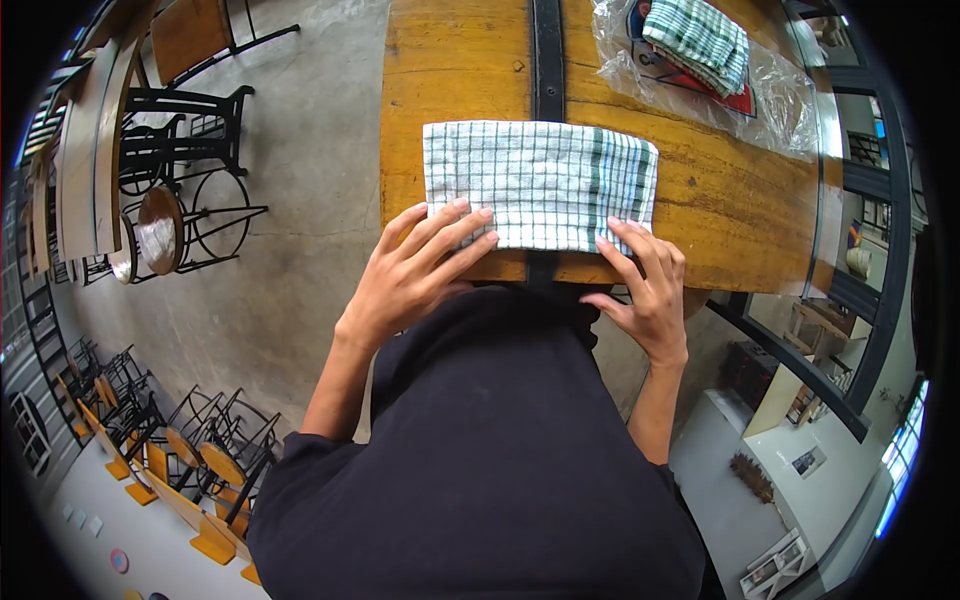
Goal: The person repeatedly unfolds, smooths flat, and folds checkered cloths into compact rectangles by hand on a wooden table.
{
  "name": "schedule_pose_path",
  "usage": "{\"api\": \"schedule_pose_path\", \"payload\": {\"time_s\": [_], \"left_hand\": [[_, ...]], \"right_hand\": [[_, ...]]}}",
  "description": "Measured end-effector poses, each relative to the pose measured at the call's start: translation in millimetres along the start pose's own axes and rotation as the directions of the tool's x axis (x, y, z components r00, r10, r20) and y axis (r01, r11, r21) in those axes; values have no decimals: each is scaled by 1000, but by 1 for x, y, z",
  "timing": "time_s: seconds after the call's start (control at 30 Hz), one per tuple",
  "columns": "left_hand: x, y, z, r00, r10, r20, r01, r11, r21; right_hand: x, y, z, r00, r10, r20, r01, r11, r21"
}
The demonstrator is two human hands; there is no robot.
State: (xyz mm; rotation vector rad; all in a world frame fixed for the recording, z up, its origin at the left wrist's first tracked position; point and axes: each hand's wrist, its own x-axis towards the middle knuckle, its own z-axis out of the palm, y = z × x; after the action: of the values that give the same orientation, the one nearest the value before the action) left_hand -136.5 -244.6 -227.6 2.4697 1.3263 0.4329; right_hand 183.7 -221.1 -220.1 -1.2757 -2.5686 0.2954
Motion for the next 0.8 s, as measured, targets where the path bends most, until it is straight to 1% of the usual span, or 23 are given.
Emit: {"api": "schedule_pose_path", "payload": {"time_s": [0.03,0.07,0.1,0.13,0.17,0.2,0.23,0.27,0.3,0.37,0.43,0.5,0.57,0.6,0.63,0.67,0.7,0.73,0.77,0.8], "left_hand": [[-4,2,7,999,14,-49,-11,999,46],[-6,4,12,994,33,-100,-24,995,93],[-9,5,17,994,38,-105,-27,995,97],[-12,7,21,987,57,-148,-39,992,123],[-14,9,22,979,75,-189,-47,988,148],[-15,11,23,971,72,-228,-44,991,128],[-15,11,21,971,73,-228,-45,991,129],[-16,12,20,975,47,-218,-24,994,107],[-16,13,19,978,21,-207,-4,996,85],[-12,12,14,975,36,-219,-16,996,89],[-10,10,8,986,45,-162,-35,997,66],[-10,10,5,987,54,-153,-44,997,70],[-8,11,0,988,63,-143,-52,996,75],[-6,12,-5,993,56,-108,-52,998,38],[-4,13,-10,996,52,-72,-52,999,2],[-3,13,-15,996,54,-76,-53,999,5],[-2,12,-20,996,68,-55,-68,998,11],[0,12,-25,996,83,-35,-83,996,16],[4,13,-31,996,86,-39,-85,996,20],[9,13,-37,988,67,-136,-80,993,-90]], "right_hand": [[-2,-3,4,1000,-2,0,2,1000,1],[-5,-4,12,998,9,-58,-11,999,-43],[-7,-6,19,993,18,-120,-29,996,-90],[-7,-8,23,980,7,-198,-28,994,-104],[-10,-9,28,980,6,-201,-28,994,-106],[-14,-10,32,970,-7,-243,-26,991,-129],[-16,-12,35,959,-19,-284,-25,988,-152],[-16,-13,34,955,-18,-297,-23,991,-133],[-17,-13,32,955,-15,-295,-26,991,-133],[-17,-13,25,967,9,-253,-20,999,-40],[-14,-12,16,973,10,-230,-15,1000,-17],[-10,-11,6,979,7,-204,-6,1000,7],[-6,-11,-5,991,1,-134,6,998,58],[-4,-10,-11,991,-1,-135,9,998,56],[-3,-9,-16,995,-15,-97,23,997,78],[-1,-8,-22,998,-31,-60,36,994,99],[3,-8,-29,997,-33,-66,39,995,95],[6,-8,-37,997,-23,-74,34,989,141],[10,-8,-45,997,-14,-82,29,982,187],[16,-7,-55,991,-54,-124,80,974,212]]}}
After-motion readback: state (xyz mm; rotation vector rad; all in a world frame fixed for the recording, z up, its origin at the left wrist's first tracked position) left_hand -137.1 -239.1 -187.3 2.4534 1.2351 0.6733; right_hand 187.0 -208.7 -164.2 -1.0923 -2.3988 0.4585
